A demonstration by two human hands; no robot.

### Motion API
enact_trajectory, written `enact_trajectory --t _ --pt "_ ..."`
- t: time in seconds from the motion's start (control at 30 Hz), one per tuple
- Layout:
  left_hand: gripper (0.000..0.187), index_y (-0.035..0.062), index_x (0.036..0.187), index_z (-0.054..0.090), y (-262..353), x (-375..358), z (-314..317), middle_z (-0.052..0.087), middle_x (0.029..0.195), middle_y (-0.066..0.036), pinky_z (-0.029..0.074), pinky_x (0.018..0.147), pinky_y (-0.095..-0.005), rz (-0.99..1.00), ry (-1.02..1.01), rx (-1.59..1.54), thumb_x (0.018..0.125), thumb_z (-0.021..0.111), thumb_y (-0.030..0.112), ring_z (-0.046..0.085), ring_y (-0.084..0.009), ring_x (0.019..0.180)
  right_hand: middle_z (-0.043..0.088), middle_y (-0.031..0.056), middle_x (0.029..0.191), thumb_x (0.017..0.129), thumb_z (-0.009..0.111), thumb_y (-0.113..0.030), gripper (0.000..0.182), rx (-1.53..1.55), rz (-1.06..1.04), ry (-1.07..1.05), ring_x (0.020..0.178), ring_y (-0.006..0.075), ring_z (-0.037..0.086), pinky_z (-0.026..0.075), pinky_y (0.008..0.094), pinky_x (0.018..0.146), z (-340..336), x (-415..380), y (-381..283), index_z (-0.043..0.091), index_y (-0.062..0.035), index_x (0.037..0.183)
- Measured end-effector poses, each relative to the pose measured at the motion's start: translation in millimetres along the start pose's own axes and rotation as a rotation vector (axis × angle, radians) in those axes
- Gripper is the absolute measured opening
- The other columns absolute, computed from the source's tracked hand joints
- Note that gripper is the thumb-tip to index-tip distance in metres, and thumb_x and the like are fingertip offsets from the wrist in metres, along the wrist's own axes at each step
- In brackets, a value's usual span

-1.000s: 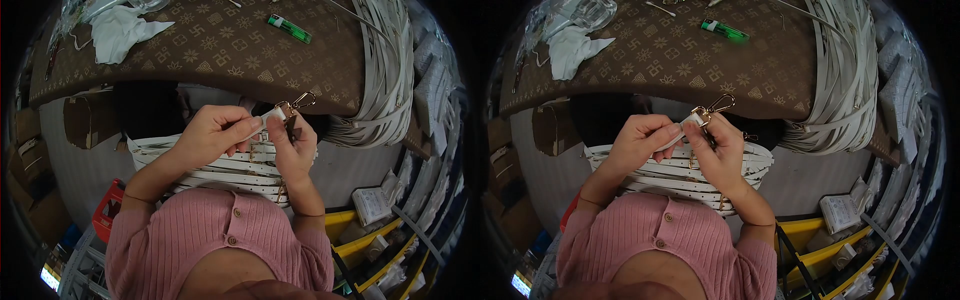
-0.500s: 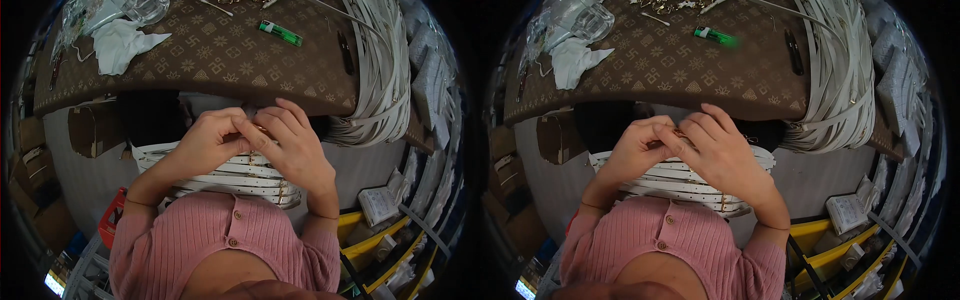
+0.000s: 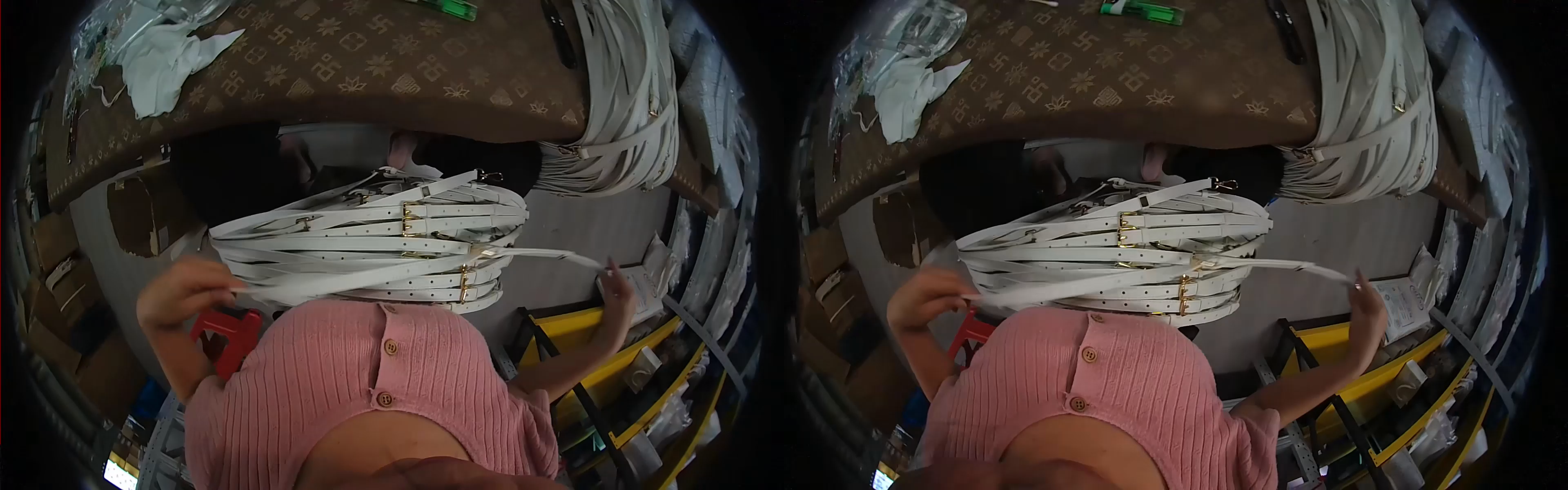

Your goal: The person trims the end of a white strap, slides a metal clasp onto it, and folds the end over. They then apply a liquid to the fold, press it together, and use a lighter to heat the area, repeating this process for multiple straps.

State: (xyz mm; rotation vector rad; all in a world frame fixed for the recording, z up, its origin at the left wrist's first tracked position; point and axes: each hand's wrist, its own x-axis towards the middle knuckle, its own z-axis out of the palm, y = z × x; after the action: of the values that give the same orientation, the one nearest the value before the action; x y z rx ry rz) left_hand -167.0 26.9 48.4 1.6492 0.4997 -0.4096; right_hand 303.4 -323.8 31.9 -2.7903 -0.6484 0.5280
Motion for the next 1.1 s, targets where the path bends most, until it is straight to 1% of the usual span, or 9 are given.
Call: enact_trajectory --t 0.07,0.13,0.2,0.47,0.67,0.73,0.8,0.9,1.1 --pt "0.016 -0.0005 0.089 0.062 -2 6 14 0.059 0.077 -0.011 0.045 0.062 -0.0317 -0.01 -0.066 0.004 0.075 0.06 0.006 0.058 -0.0227 0.07 0.06 0.0128 0.087 0.08 0.056 -0.005 0.026 -0.212 -0.027 -0.157 0.078 0.0213 0.059 0.044 0.029 0.068 2 -1 -24 0.06 -0.0056 0.106" --pt "0.017 0.0006 0.089 0.062 -1 18 26 0.059 0.078 -0.011 0.044 0.064 -0.0322 -0.013 -0.127 0.02 0.074 0.061 0.009 0.057 -0.0232 0.073 0.059 0.0127 0.08 0.08 0.058 -0.009 0.018 -0.016 -0.28 0.186 0.072 0.0188 0.059 0.044 0.0271 0.064 15 12 -49 0.062 -0.0024 0.097" --pt "0.02 0.0027 0.088 0.063 6 28 38 0.058 0.083 -0.011 0.044 0.07 -0.034 -0.073 -0.134 0.394 0.072 0.064 0.014 0.056 -0.0253 0.082 0.06 0.0095 0.079 0.08 0.06 -0.013 0.016 0.271 -0.325 0.237 0.066 0.0155 0.057 0.044 0.0257 0.059 15 31 -78 0.062 -0.0005 0.089" --pt "0.025 0.0004 0.087 0.062 35 28 31 0.058 0.089 -0.013 0.045 0.07 -0.0349 -0.065 0.103 0.541 0.064 0.068 0.01 0.056 -0.029 0.083 0.059 0.0113 0.068 0.077 0.064 -0.027 0.032 0.059 -0.326 0.728 0.057 0.0193 0.055 0.044 0.0311 0.056 25 97 -159 0.059 0.0035 0.073" --pt "0.021 -0.0001 0.091 0.06 79 73 14 0.056 0.093 -0.011 0.044 0.074 -0.0327 0.128 0.32 0.582 0.074 0.062 0.012 0.054 -0.0273 0.086 0.056 0.0073 0.062 0.08 0.058 -0.025 0.028 0.445 -0.262 0.441 0.052 0.0145 0.05 0.04 0.029 0.05 7 96 -159 0.057 0.0035 0.078" --pt "0.02 -0.0009 0.092 0.059 101 100 16 0.056 0.094 -0.011 0.043 0.075 -0.0313 0.219 0.329 0.49 0.075 0.061 0.01 0.054 -0.0261 0.088 0.051 0.0006 0.059 0.083 0.054 -0.022 0.024 1.311 -0.165 0.022 0.051 0.007 0.044 0.034 0.0215 0.045 3 68 -166 0.058 0.0009 0.079" --pt "0.021 -0.0011 0.098 0.057 115 133 25 0.057 0.097 -0.011 0.042 0.078 -0.0281 0.51 0.392 0.212 0.08 0.056 0.009 0.055 -0.0226 0.092 0.049 -0.0034 0.06 0.085 0.052 -0.021 0.022 1.284 -0.319 -0.143 0.051 0.0025 0.04 0.028 0.0163 0.044 9 40 -183 0.058 -0.0013 0.077" --pt "0.023 -0.0029 0.104 0.054 128 174 35 0.057 0.098 -0.011 0.042 0.081 -0.0285 0.582 0.396 0.134 0.085 0.048 0.01 0.055 -0.0201 0.092 0.048 -0.0026 0.059 0.085 0.051 -0.018 0.021 1.266 -0.334 -0.23 0.05 0.0028 0.039 0.028 0.0174 0.044 22 39 -195 0.057 -0.0013 0.075" --pt "0.03 -0.0037 0.105 0.052 141 203 41 0.058 0.094 -0.008 0.044 0.077 -0.0247 0.449 0.223 -0.355 0.091 0.044 0.021 0.056 -0.0138 0.086 0.05 -0.0014 0.059 0.085 0.051 -0.013 0.021 1.277 -0.423 -0.161 0.047 0.0029 0.04 0.029 0.0168 0.042 41 26 -205 0.055 0.0005 0.07"
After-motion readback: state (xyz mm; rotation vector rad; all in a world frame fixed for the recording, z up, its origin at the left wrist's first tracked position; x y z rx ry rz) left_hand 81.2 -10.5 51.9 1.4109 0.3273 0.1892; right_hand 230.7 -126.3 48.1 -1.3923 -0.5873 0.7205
